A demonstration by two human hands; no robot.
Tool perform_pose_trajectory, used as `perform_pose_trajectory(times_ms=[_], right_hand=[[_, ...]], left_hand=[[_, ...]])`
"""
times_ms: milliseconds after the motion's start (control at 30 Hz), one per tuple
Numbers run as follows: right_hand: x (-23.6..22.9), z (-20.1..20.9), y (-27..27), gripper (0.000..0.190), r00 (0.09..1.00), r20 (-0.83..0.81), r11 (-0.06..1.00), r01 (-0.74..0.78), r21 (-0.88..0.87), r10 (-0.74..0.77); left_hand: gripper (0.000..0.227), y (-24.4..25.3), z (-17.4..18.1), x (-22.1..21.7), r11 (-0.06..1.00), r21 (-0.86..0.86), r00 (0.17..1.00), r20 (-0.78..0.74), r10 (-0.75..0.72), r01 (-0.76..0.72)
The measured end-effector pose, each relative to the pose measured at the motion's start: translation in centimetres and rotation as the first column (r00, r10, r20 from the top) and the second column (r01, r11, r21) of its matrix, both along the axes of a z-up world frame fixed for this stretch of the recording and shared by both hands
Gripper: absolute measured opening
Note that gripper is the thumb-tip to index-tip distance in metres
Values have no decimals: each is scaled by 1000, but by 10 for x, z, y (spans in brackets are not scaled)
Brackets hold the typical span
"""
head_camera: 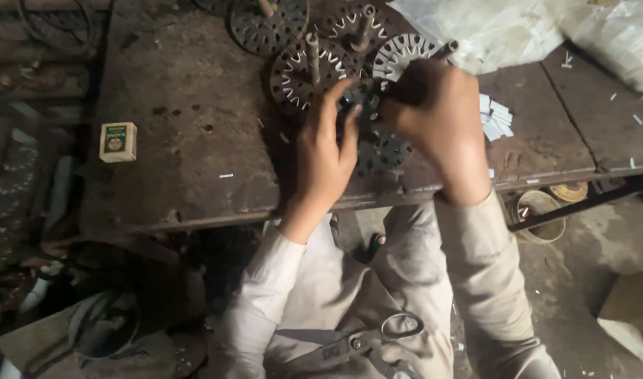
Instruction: The person inserts small white rectangular pieces into the slots of a circular metal stator using both hands. They repeatedly pick up pieces from a pile on the table and place them into the stator's slots, occasionally adjusting the stator's position.
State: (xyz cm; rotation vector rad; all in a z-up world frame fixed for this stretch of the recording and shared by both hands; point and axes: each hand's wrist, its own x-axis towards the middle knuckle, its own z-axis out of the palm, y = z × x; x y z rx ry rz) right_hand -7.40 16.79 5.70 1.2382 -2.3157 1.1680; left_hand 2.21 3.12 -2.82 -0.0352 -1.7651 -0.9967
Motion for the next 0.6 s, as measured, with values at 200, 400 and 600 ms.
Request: perform_pose_trajectory(times_ms=[200, 400, 600], right_hand=[[-19, 1, 6, 20, 889, 435, 981, -70, -183, 144], [-18, -9, 11, 42, 939, 302, 978, -114, -178, 164], [-10, -29, 2, 67, 894, -438, 970, -13, -242, -97]], left_hand=[[31, 1, -2, -1, 999, 14, 999, 26, -30, 30], [31, 2, -1, -2, 999, 28, 999, 16, -43, 42], [29, 1, 0, 0, 1000, -10, 998, 60, 27, -26]])
